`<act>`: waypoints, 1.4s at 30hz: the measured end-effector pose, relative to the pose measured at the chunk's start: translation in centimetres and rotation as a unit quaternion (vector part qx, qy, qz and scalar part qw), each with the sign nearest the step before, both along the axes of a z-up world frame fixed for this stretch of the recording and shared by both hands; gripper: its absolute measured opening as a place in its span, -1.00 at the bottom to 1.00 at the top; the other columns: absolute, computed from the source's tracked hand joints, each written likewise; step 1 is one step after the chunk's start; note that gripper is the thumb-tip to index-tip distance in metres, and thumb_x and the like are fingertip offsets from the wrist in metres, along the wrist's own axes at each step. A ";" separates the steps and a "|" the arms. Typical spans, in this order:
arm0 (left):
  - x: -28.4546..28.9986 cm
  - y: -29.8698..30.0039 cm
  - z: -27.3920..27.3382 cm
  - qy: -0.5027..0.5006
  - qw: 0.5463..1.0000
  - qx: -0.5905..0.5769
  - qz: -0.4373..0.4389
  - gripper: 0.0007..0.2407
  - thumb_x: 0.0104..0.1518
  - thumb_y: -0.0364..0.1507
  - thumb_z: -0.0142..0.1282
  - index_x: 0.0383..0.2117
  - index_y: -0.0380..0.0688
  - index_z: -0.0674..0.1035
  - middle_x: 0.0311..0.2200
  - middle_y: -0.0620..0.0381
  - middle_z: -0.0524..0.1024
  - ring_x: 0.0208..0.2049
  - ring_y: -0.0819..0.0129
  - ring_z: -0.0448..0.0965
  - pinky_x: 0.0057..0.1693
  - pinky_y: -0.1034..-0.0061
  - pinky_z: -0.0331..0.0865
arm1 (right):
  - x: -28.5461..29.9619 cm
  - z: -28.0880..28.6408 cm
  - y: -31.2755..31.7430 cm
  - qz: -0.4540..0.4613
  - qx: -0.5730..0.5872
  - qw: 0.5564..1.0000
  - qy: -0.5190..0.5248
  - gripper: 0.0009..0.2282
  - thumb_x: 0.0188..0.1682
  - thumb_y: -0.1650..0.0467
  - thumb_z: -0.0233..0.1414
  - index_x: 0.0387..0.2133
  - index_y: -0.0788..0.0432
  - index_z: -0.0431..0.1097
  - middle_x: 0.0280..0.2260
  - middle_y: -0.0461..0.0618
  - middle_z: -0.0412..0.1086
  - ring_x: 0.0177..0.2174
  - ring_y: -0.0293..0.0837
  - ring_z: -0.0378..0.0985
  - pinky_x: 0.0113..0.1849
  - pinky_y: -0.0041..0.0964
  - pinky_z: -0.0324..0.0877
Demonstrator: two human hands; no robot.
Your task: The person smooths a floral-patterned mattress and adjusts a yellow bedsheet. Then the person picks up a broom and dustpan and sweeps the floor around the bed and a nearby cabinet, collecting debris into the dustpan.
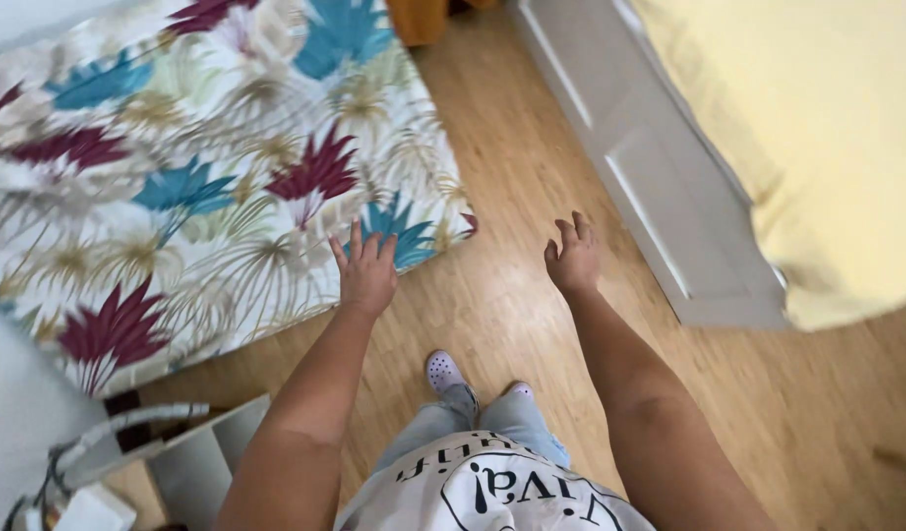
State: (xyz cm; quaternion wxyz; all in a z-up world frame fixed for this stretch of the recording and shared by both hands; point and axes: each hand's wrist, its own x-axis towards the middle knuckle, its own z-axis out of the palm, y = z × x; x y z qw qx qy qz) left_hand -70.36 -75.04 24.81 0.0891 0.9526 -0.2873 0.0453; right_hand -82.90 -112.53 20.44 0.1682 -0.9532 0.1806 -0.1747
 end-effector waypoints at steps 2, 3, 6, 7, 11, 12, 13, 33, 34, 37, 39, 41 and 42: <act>-0.4 -3.4 0.4 -0.009 0.999 0.002 -0.047 -0.53 0.03 -0.38 0.20 0.16 0.06 0.51 0.15 0.05 0.39 0.42 -0.09 0.02 0.39 -0.40 -0.38 | -3.9 0.2 -1.7 -0.049 -0.008 0.999 -0.001 -0.65 -0.12 0.38 0.16 -0.03 0.14 0.45 0.21 0.25 0.27 0.15 0.23 0.31 0.12 0.07 0.23; -0.5 -5.1 0.7 -0.018 0.997 0.002 -0.073 -0.49 0.02 -0.38 0.20 0.20 0.08 0.47 0.16 0.03 0.38 0.42 -0.11 0.02 0.39 -0.39 -0.38 | -5.8 0.4 -2.4 -0.077 -0.017 0.997 -0.001 -0.67 -0.13 0.38 0.16 -0.06 0.13 0.47 0.21 0.23 0.27 0.15 0.22 0.30 0.12 0.08 0.22; -2.4 -10.6 1.2 -0.022 0.990 0.005 -0.136 -0.40 0.02 -0.37 0.21 0.31 0.13 0.36 0.20 0.00 0.33 0.42 -0.12 0.01 0.38 -0.40 -0.37 | -12.1 -0.1 -4.5 -0.148 -0.002 0.989 0.011 -0.71 -0.09 0.37 0.15 -0.08 0.11 0.48 0.21 0.18 0.28 0.13 0.17 0.31 0.12 0.07 0.23; -3.0 -12.4 1.4 -0.023 0.988 0.005 -0.155 -0.40 0.02 -0.37 0.21 0.31 0.13 0.36 0.20 0.00 0.33 0.42 -0.12 0.01 0.38 -0.40 -0.37 | -13.9 -0.2 -5.3 -0.167 -0.001 0.986 0.011 -0.71 -0.09 0.37 0.15 -0.08 0.11 0.48 0.21 0.18 0.28 0.13 0.17 0.31 0.12 0.07 0.23; -6.7 -18.5 1.5 -0.037 0.978 0.006 -0.203 -0.28 0.00 -0.36 0.24 0.41 0.20 0.24 0.28 -0.05 0.23 0.45 -0.13 -0.03 0.39 -0.41 -0.35 | -21.6 -0.2 -8.0 -0.245 0.029 0.969 0.022 -0.74 -0.08 0.36 0.14 -0.11 0.08 0.49 0.19 0.12 0.31 0.13 0.15 0.31 0.11 0.05 0.23; -7.6 -19.9 1.6 -0.042 0.977 0.002 -0.211 -0.25 -0.01 -0.36 0.25 0.42 0.23 0.21 0.31 -0.08 0.20 0.46 -0.14 -0.04 0.39 -0.42 -0.34 | -23.3 -0.1 -8.7 -0.262 0.033 0.964 0.029 -0.75 -0.08 0.35 0.14 -0.12 0.08 0.49 0.17 0.11 0.32 0.13 0.15 0.31 0.11 0.05 0.23; -8.9 -21.1 1.8 -0.039 0.974 0.001 -0.222 -0.25 -0.01 -0.36 0.25 0.42 0.23 0.21 0.31 -0.08 0.20 0.46 -0.14 -0.04 0.39 -0.42 -0.34 | -25.5 -0.2 -9.2 -0.273 0.032 0.961 0.032 -0.75 -0.08 0.35 0.14 -0.12 0.08 0.49 0.17 0.11 0.32 0.13 0.15 0.31 0.11 0.05 0.23; -21.2 -34.9 0.1 -0.021 0.964 0.018 -0.265 -0.22 0.04 -0.37 0.15 0.45 0.38 0.03 0.47 -0.06 -0.13 0.49 -0.12 -0.24 0.37 -0.46 -0.45 | -39.1 -2.1 -18.6 -0.311 0.014 0.949 0.056 -0.71 -0.11 0.33 0.17 -0.11 0.10 0.50 0.15 0.18 0.30 0.14 0.18 0.28 0.15 0.08 0.16; -20.8 -35.1 0.0 -0.020 0.964 0.019 -0.263 -0.22 0.04 -0.37 0.15 0.45 0.38 0.03 0.47 -0.06 -0.13 0.49 -0.12 -0.24 0.37 -0.46 -0.45 | -38.2 -2.1 -19.0 -0.309 0.015 0.949 0.057 -0.71 -0.11 0.33 0.17 -0.11 0.10 0.50 0.15 0.18 0.30 0.14 0.18 0.28 0.15 0.08 0.16; -19.0 -36.3 0.3 -0.033 0.964 0.029 -0.261 -0.23 0.06 -0.36 0.16 0.46 0.38 0.03 0.48 -0.05 -0.13 0.50 -0.12 -0.25 0.37 -0.46 -0.45 | -35.3 -2.2 -20.2 -0.300 0.018 0.952 0.049 -0.71 -0.09 0.33 0.15 -0.10 0.11 0.48 0.17 0.18 0.29 0.14 0.18 0.28 0.16 0.09 0.16; -17.1 -37.4 1.2 -0.025 0.968 0.049 -0.246 -0.21 0.04 -0.34 0.19 0.45 0.39 0.02 0.47 -0.03 -0.14 0.49 -0.11 -0.26 0.37 -0.46 -0.46 | -32.9 -2.1 -21.3 -0.298 0.019 0.953 0.056 -0.71 -0.10 0.32 0.14 -0.10 0.09 0.49 0.17 0.15 0.29 0.14 0.15 0.28 0.16 0.10 0.15; -14.7 -38.9 1.5 -0.024 0.969 0.048 -0.240 -0.20 0.03 -0.33 0.20 0.45 0.39 0.01 0.48 -0.04 -0.14 0.49 -0.10 -0.27 0.37 -0.46 -0.46 | -30.4 -1.6 -23.0 -0.299 0.019 0.953 0.053 -0.70 -0.11 0.32 0.14 -0.10 0.09 0.49 0.17 0.15 0.29 0.14 0.16 0.28 0.16 0.10 0.15; -13.8 -39.5 1.6 -0.018 0.971 0.050 -0.233 -0.19 0.02 -0.31 0.21 0.45 0.38 0.00 0.48 -0.04 -0.15 0.49 -0.10 -0.27 0.36 -0.46 -0.46 | -29.3 -1.4 -23.7 -0.299 0.020 0.952 0.056 -0.70 -0.12 0.31 0.14 -0.09 0.08 0.49 0.17 0.14 0.29 0.14 0.16 0.27 0.16 0.10 0.15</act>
